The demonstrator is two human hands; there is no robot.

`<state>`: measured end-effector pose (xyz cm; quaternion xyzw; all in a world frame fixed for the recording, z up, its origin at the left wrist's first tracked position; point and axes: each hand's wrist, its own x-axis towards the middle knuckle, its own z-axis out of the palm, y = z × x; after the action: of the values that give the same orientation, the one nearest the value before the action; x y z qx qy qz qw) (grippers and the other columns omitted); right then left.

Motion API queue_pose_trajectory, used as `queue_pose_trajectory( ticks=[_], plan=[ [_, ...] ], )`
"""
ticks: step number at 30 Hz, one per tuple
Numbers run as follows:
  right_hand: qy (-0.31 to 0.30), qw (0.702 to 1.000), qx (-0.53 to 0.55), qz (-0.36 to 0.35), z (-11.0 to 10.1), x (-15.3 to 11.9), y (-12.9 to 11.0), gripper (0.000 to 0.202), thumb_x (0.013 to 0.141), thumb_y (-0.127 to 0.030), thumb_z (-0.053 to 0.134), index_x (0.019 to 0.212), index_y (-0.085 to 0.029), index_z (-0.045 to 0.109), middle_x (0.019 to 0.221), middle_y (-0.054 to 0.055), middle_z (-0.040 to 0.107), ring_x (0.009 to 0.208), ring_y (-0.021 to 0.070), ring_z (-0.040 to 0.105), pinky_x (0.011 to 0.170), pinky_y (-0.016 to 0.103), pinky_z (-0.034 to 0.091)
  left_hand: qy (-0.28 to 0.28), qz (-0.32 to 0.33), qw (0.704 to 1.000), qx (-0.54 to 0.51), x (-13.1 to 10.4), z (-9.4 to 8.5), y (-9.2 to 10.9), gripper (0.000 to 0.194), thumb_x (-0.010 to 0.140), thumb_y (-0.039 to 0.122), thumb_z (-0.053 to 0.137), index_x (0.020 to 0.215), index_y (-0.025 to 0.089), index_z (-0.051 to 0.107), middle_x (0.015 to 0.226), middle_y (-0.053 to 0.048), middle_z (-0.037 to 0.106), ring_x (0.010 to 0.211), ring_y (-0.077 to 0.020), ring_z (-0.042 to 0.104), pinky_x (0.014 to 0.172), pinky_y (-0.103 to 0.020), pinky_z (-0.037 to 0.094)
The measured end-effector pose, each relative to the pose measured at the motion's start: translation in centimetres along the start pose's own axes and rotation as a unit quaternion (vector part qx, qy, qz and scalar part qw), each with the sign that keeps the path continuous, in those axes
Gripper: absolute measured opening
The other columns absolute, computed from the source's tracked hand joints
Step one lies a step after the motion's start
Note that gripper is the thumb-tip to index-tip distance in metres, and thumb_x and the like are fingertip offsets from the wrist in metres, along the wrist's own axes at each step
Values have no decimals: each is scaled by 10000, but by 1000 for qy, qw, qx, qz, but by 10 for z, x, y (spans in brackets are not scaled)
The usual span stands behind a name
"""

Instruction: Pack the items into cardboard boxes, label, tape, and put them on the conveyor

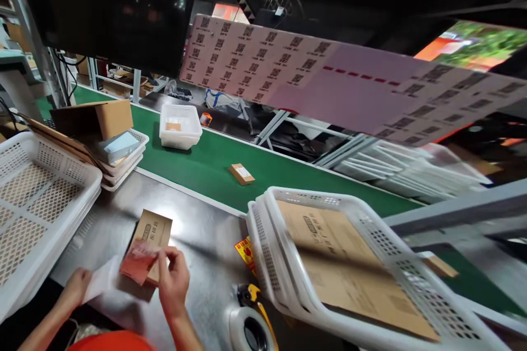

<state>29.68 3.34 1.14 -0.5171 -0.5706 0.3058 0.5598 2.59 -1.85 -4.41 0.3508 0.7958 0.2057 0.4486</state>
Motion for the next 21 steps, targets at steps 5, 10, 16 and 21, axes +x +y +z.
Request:
queue_pose_trajectory(
  ticks=[5, 10, 16, 21],
  plan=[
    [-54, 989, -122, 57, 29, 59, 69, 330, 825, -254, 594, 1146, -180, 615, 839, 31, 724, 686, 202, 698, 671, 335, 611, 55, 101, 984, 135, 4, -20, -34, 282, 994, 181, 348, 746, 272, 445, 677, -47, 643, 819, -284, 743, 764, -328, 453],
    [-91, 977, -194, -5, 41, 53, 92, 535, 790, -126, 564, 1310, -191, 675, 1275, 159, 737, 1176, 314, 693, 1013, 501, 563, -58, 282, 937, 199, 7, 15, 0, 376, 1022, 308, 367, 1205, 241, 688, 745, -61, 738, 736, -258, 738, 691, -302, 460],
    [-367, 836, -376, -159, 37, 57, 97, 494, 1020, -296, 573, 1512, -263, 598, 1621, 111, 549, 1516, 294, 481, 1266, 530, 358, -125, 325, 890, 293, 12, 47, 16, 584, 955, 246, 406, 1483, 296, 653, 1045, -143, 821, 936, -297, 760, 857, -349, 526],
    [-357, 837, -397, -115, 39, 55, 101, 703, 1057, -507, 530, 1633, -120, 416, 1721, 222, 308, 1604, 407, 305, 1294, 655, 242, -169, 298, 905, 253, 7, 41, -2, 622, 974, 304, 373, 1567, 320, 558, 953, -103, 821, 869, -273, 754, 854, -349, 558]
  ],
)
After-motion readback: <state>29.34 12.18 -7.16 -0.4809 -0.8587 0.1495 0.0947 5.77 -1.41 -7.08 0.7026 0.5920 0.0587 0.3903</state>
